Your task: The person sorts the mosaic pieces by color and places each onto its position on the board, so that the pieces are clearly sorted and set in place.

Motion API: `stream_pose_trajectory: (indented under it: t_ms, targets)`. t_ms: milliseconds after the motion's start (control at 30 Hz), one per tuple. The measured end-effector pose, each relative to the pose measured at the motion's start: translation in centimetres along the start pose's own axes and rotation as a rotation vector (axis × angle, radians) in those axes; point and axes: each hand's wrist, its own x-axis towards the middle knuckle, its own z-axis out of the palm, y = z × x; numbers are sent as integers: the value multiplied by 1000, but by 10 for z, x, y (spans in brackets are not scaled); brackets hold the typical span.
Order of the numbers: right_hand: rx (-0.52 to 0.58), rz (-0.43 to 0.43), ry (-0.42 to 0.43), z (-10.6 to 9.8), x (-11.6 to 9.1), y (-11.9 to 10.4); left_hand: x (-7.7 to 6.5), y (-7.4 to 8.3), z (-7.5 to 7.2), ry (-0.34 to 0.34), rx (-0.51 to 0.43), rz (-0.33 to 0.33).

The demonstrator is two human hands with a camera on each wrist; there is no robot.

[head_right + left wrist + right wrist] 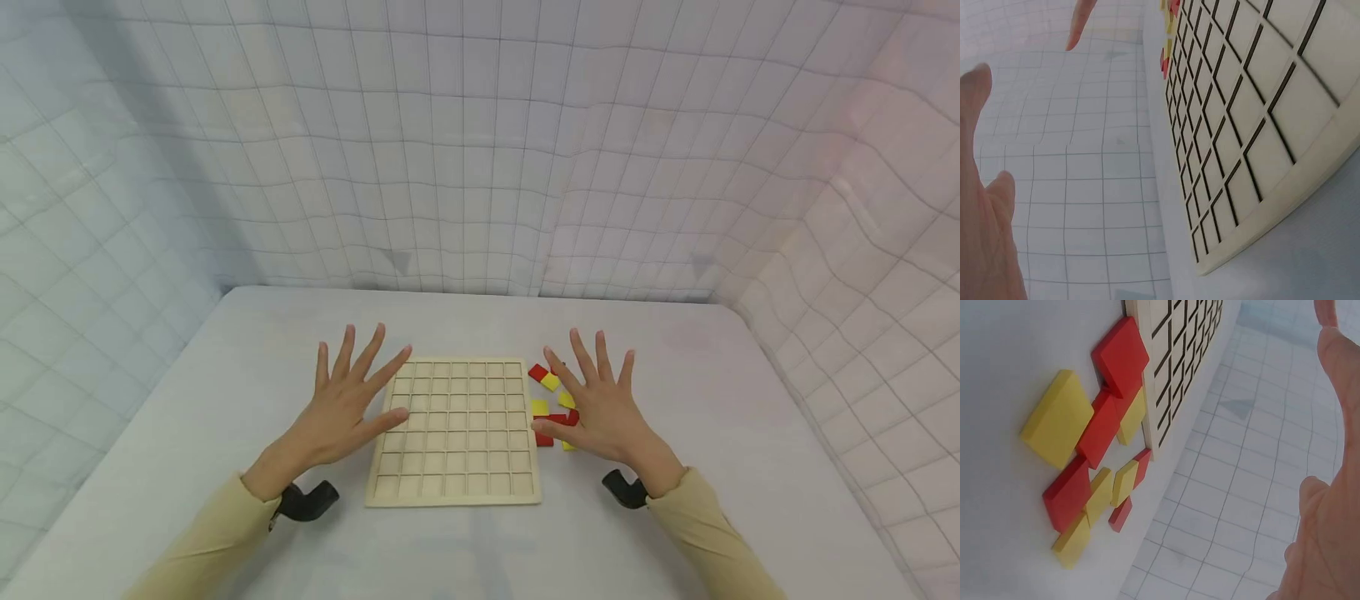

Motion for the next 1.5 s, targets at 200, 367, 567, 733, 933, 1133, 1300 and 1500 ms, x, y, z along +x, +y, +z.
stream_pose_trajectory:
  t_ms: [200,367,567,733,933,1133,1300,1500]
  targets:
    - [-11,-4,-40,3,2,-6,5,2,2,-75,56,16]
    - [-7,-7,-44,4,4,-8,5,3,6,-90,98,30]
    - [-11,3,-55,4,4,-11,4,2,8,-56,123,58]
    - [-18,0,-44,4,3,-12,0,0,9,-45,127,53]
    - [-37,7,-5,12,-5,-6,-19,-1,17,-106,10,-40]
    - [-6,59,-8,24,-17,11,-49,-2,30,-231,-185,-179]
    - [80,127,-11,29,-21,21,-64,-5,37,-258,-247,-218]
    - [150,145,55,32,-24,31,-66,-7,41,-249,-258,-156]
